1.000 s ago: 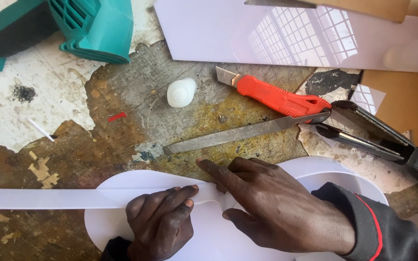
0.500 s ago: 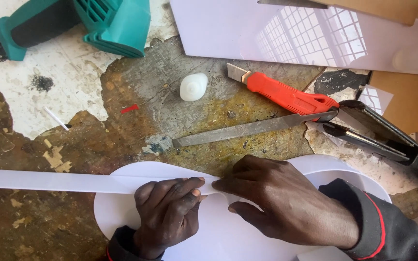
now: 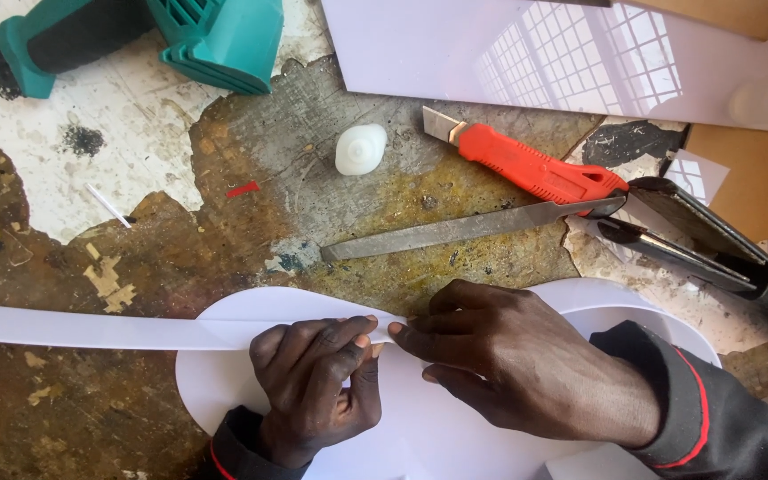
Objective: Bonding a flexible plastic border to a butterfly-shaped sign base using a hot glue gun and a hair straightener for bending.
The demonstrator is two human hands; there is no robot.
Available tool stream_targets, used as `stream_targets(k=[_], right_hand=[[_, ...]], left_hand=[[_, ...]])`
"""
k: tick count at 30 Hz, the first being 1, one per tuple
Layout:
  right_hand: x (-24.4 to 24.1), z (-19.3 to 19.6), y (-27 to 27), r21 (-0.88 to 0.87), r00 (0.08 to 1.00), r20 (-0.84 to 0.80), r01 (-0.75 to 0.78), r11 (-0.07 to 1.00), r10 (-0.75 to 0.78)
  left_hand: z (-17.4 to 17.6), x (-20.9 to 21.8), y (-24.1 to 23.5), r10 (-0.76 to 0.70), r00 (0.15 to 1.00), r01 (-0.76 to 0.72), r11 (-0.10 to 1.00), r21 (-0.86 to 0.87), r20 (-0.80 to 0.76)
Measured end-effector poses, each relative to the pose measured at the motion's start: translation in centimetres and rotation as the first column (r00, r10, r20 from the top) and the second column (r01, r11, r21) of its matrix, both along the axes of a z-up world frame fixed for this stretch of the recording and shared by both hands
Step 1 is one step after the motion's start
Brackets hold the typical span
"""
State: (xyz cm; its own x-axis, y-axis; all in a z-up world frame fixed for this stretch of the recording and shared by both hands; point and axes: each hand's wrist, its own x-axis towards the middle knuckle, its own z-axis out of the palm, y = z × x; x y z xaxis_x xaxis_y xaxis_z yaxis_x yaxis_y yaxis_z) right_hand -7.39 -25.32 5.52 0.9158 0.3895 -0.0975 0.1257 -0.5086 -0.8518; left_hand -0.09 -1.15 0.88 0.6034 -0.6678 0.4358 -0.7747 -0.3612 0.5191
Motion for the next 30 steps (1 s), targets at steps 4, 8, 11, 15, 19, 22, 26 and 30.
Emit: stream_targets(k=[4,8,11,15,19,22,26,30], right_hand=[[-0.1,0.3,0.0,-0.015,0.999,-0.034,0.015,1.0,-0.015],[0.0,0.5,-0.3,-0.051,0.981,-0.186,0.05,0.997,-0.059],[0.0,0.3,-0.3,-0.044,0.974,-0.212,0.072,0.996,-0.08],[-0.2,0.2,-0.2,-0.073,0.972,-0.22,0.073,0.995,-0.087],[-0.2,0.2,-0.2,-0.079,0.967,-0.241,0.064,0.995,-0.082],[-0.3,0.3,-0.2,-0.094,0.96,-0.257,0.086,0.992,-0.107],[-0.8,-0.1,-0.3,-0.132,0.955,-0.263,0.103,0.986,-0.135],[-0.9,-0.2,-0.3,-0.094,0.959,-0.255,0.103,0.99,-0.124]], left_hand=[[-0.3,0.5,0.2,-0.056,0.998,0.056,0.998,-0.004,0.005],[-1.1,0.3,1.0,-0.083,0.996,0.083,0.997,-0.002,0.034],[-0.9,0.4,1.1,-0.095,0.995,0.095,0.995,0.004,0.023],[-1.0,0.2,1.2,-0.1,0.995,0.1,0.995,-0.012,0.023],[-0.7,0.1,1.1,-0.085,0.996,0.084,0.996,0.02,0.023],[-1.0,0.0,1.3,-0.082,0.996,0.082,0.997,0.018,0.026],[-0.7,0.3,1.4,-0.105,0.994,0.105,0.994,0.019,-0.002],[-0.6,0.3,1.0,-0.095,0.995,0.095,0.995,0.007,0.026]])
